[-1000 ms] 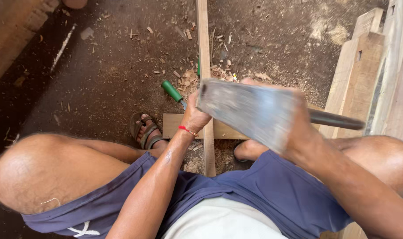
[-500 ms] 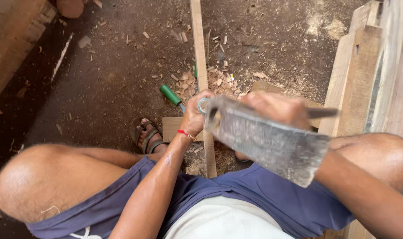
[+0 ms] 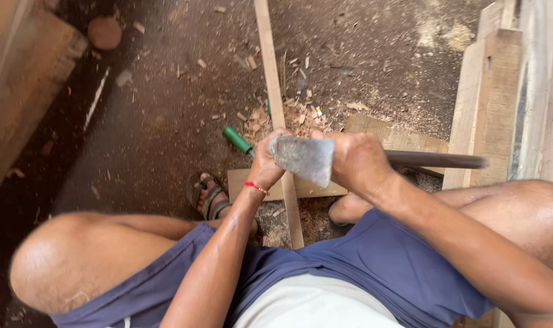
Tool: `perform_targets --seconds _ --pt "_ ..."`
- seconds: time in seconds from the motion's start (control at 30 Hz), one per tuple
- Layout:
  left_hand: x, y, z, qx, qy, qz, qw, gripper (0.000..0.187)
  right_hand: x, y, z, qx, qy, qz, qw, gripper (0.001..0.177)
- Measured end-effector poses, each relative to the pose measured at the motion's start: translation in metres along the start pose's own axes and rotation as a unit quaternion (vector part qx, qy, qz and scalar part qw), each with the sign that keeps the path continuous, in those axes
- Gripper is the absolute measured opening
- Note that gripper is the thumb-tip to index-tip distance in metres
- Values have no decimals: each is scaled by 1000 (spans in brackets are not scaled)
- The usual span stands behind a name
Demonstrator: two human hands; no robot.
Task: The person carves a slot into a wooden beam using a chisel and a hammer. They strike the back of the chisel repeatedly with the hammer to remove wood shavings while sitting on the ground.
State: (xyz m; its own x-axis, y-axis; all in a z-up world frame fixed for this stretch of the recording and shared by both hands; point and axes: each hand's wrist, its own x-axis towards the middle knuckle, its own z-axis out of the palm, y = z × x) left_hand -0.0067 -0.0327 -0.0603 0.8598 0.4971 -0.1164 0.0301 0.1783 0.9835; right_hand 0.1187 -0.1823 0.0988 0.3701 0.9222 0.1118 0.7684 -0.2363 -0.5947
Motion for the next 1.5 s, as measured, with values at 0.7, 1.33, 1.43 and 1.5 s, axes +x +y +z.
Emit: perform_targets --seconds 0.7,1.33,1.43,1.5 --pt "46 148 10 139 -183 36 973 30 -37 61 -84 370 320 40 871 15" --pt "87 73 62 261 -345 -33 901 49 -99 133 -119 395 327 69 856 56" --pt "89 69 63 248 -358 -30 900 54 -91 111 -124 342 314 67 883 54" --pt "90 69 66 280 -365 -27 887 51 -84 99 -126 332 314 59 888 51"
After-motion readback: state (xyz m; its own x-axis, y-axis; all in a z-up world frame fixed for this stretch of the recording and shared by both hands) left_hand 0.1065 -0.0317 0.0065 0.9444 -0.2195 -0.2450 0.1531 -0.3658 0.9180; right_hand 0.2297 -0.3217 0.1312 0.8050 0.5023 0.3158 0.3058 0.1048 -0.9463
